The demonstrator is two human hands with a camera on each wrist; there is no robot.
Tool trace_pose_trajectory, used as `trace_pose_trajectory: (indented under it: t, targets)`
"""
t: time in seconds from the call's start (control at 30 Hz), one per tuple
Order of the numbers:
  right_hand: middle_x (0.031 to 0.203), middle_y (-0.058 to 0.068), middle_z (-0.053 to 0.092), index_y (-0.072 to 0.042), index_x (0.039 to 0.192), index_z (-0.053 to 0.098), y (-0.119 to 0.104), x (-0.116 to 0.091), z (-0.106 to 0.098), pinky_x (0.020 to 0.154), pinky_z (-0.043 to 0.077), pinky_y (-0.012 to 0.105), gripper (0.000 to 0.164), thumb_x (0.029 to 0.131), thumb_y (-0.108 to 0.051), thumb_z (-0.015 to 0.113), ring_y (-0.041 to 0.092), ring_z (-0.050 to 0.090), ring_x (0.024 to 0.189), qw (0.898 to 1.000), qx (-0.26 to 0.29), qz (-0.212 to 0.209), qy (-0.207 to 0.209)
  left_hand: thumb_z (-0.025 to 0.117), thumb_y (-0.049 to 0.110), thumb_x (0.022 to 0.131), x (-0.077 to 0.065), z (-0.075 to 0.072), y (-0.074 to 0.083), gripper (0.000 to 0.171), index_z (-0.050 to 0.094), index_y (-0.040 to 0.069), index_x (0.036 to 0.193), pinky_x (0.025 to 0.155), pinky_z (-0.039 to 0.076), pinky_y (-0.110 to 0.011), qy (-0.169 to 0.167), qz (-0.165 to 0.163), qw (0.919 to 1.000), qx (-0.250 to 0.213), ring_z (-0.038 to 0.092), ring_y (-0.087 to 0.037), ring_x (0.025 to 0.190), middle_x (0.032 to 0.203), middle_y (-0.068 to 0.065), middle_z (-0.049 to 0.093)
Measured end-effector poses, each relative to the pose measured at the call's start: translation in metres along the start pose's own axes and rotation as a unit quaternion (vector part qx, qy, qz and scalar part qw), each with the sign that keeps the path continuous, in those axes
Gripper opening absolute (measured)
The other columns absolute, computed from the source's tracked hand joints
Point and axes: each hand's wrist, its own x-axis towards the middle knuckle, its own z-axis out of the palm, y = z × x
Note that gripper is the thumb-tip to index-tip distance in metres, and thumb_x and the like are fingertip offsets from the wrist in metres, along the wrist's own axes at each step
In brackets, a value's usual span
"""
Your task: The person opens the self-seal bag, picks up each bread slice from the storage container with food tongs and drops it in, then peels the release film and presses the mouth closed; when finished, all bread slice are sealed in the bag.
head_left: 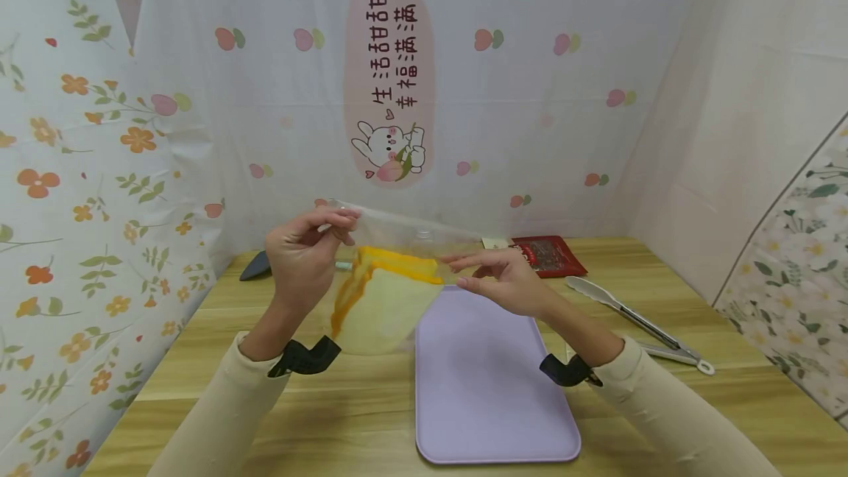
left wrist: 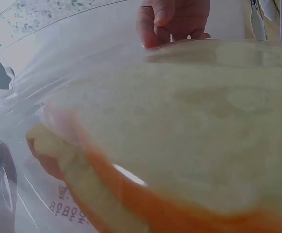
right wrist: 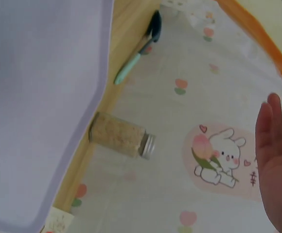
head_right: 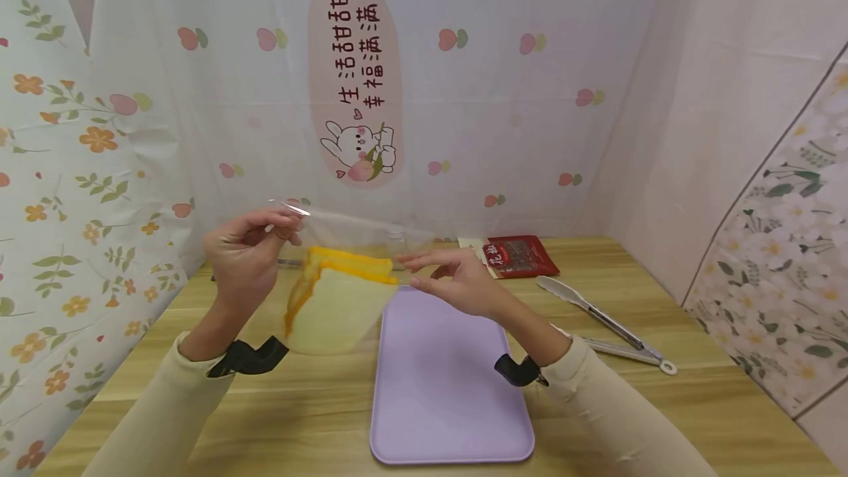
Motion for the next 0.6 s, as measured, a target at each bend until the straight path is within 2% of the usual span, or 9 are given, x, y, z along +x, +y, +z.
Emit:
trace_pose_trajectory:
  t: [0.17, 0.33, 0.37, 0.43, 0.6]
  targets:
    - [0.115, 0.018, 0.07, 0.004, 0.104, 0.074, 0.001, 0.002, 0.016, 0.075, 0.058, 0.033, 0.018, 0.086, 0.006, 0.073, 0.025, 0.071, 0.097, 0.996, 0.031, 0.014, 0.082, 0.063, -0.024, 0.082, 0.0, -0.004, 0.002, 0.005, 0.065, -0.02, 0.079, 0.067, 0.057, -0.025, 0.004, -0.014, 0.9998, 0.017, 0.071, -0.018, 0.078, 0.086, -0.007, 0.075]
    - [0.103, 0.022, 0.07, 0.008, 0.1, 0.072, -0.006, 0.004, 0.027, 0.075, 0.058, 0.032, 0.018, 0.083, 0.009, 0.075, 0.023, 0.072, 0.087, 0.99, 0.059, 0.003, 0.128, 0.064, -0.021, 0.084, 0.0, -0.008, 0.004, 0.005, 0.065, -0.019, 0.079, 0.066, 0.056, -0.024, 0.001, -0.041, 0.9988, 0.028, 0.07, -0.02, 0.083, 0.085, -0.005, 0.074]
    - [0.1, 0.022, 0.07, 0.009, 0.099, 0.072, -0.007, 0.006, 0.028, 0.075, 0.058, 0.032, 0.017, 0.082, 0.01, 0.074, 0.023, 0.072, 0.085, 0.989, 0.061, -0.005, 0.135, 0.065, -0.021, 0.084, -0.001, -0.01, 0.005, 0.003, 0.065, -0.02, 0.081, 0.064, 0.055, -0.024, -0.005, -0.047, 0.9985, 0.026, 0.069, -0.02, 0.083, 0.086, -0.006, 0.074]
    - [0.096, 0.02, 0.07, 0.008, 0.097, 0.072, -0.01, 0.009, 0.028, 0.073, 0.058, 0.031, 0.016, 0.082, 0.011, 0.074, 0.024, 0.072, 0.081, 0.987, 0.055, -0.021, 0.148, 0.064, -0.021, 0.084, -0.002, -0.016, 0.007, 0.002, 0.065, -0.02, 0.086, 0.069, 0.056, -0.023, -0.023, -0.055, 0.9978, 0.03, 0.069, -0.019, 0.089, 0.092, -0.006, 0.074]
    - [0.096, 0.01, 0.073, 0.01, 0.097, 0.071, -0.017, 0.012, 0.022, 0.067, 0.058, 0.028, 0.015, 0.082, 0.013, 0.072, 0.019, 0.072, 0.075, 0.984, 0.042, -0.033, 0.17, 0.058, -0.025, 0.086, -0.008, -0.032, 0.01, 0.017, 0.062, -0.022, 0.102, 0.083, 0.053, -0.022, -0.088, -0.069, 0.9921, 0.056, 0.065, -0.019, 0.101, 0.109, -0.005, 0.071]
